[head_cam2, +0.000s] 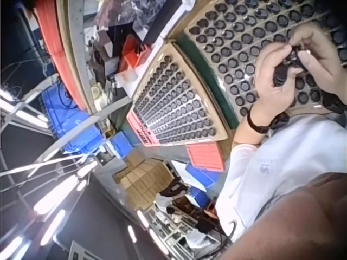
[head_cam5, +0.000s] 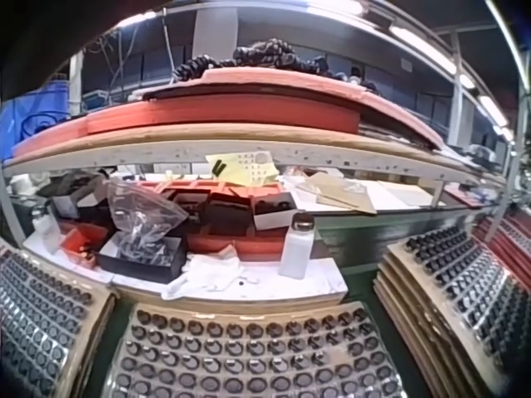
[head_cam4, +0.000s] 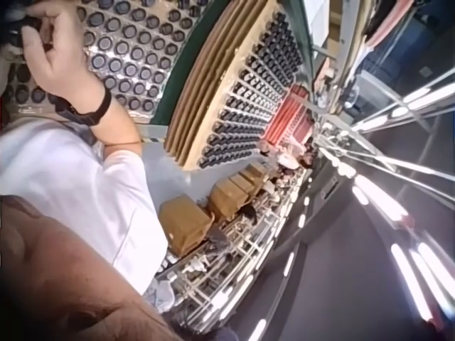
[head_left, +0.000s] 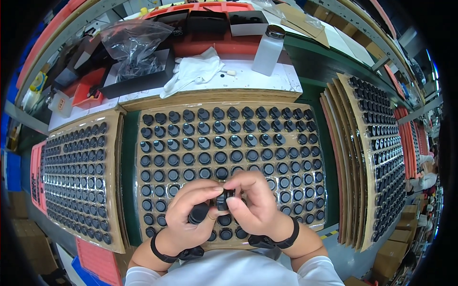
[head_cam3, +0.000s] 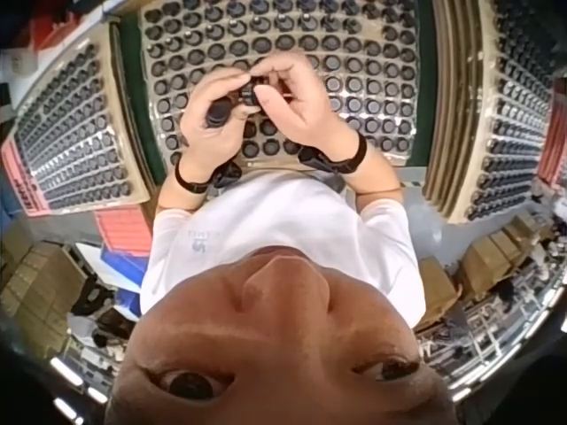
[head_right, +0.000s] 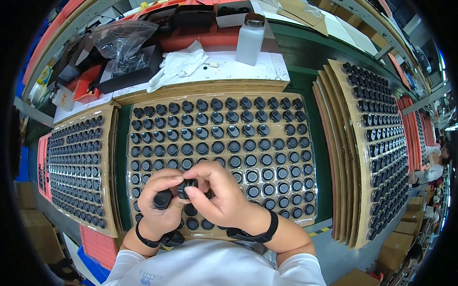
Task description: The person picks up a black component from a tray, attaches a small circular piece to it, and then connects a flexible black tube. They repeat this process for several units, placing each completed assembly back onto the tray.
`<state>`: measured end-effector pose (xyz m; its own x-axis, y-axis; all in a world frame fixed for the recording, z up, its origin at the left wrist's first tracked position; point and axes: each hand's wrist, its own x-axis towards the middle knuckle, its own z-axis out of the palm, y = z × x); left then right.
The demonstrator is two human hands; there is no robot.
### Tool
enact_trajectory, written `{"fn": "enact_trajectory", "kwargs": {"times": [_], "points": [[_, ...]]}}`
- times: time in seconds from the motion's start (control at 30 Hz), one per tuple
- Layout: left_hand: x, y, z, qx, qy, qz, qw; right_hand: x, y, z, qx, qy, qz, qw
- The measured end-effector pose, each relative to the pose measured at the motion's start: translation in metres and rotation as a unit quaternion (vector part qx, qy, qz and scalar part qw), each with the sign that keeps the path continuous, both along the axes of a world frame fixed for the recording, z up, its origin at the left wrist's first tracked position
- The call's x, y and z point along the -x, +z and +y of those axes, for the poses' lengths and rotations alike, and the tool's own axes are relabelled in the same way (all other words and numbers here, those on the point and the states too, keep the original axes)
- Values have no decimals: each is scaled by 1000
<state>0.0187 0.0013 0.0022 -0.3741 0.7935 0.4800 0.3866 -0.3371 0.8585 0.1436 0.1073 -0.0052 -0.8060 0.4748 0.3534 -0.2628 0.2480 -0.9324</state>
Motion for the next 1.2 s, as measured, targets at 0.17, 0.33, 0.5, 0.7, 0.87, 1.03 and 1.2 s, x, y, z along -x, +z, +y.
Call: {"fn": "enact_trajectory", "kwargs": {"times": [0.17, 0.33, 0.5, 0.7, 0.87, 1.03, 1.2], "points": [[1, -4, 1, 1, -2, 28, 1000, 3, 5, -5, 227, 18, 76, 971], [1, -3, 0, 18, -12, -69, 997, 4, 1, 0, 116, -13, 13, 993], [5, -10, 0, 45, -31, -244, 968, 8, -4, 13, 356, 70, 88, 928], [4, -8, 3, 87, -24, -285, 954, 8, -1, 11, 361, 55, 101, 926], [7, -8, 3, 38, -32, -226, 973, 7, 4, 5, 184, -11, 26, 982], [6, -9, 1, 29, -28, -225, 973, 7, 2, 7, 47, -30, -3, 998], [5, -9, 1, 73, -24, -260, 962, 6, 10, 14, -56, -35, -10, 998]]}}
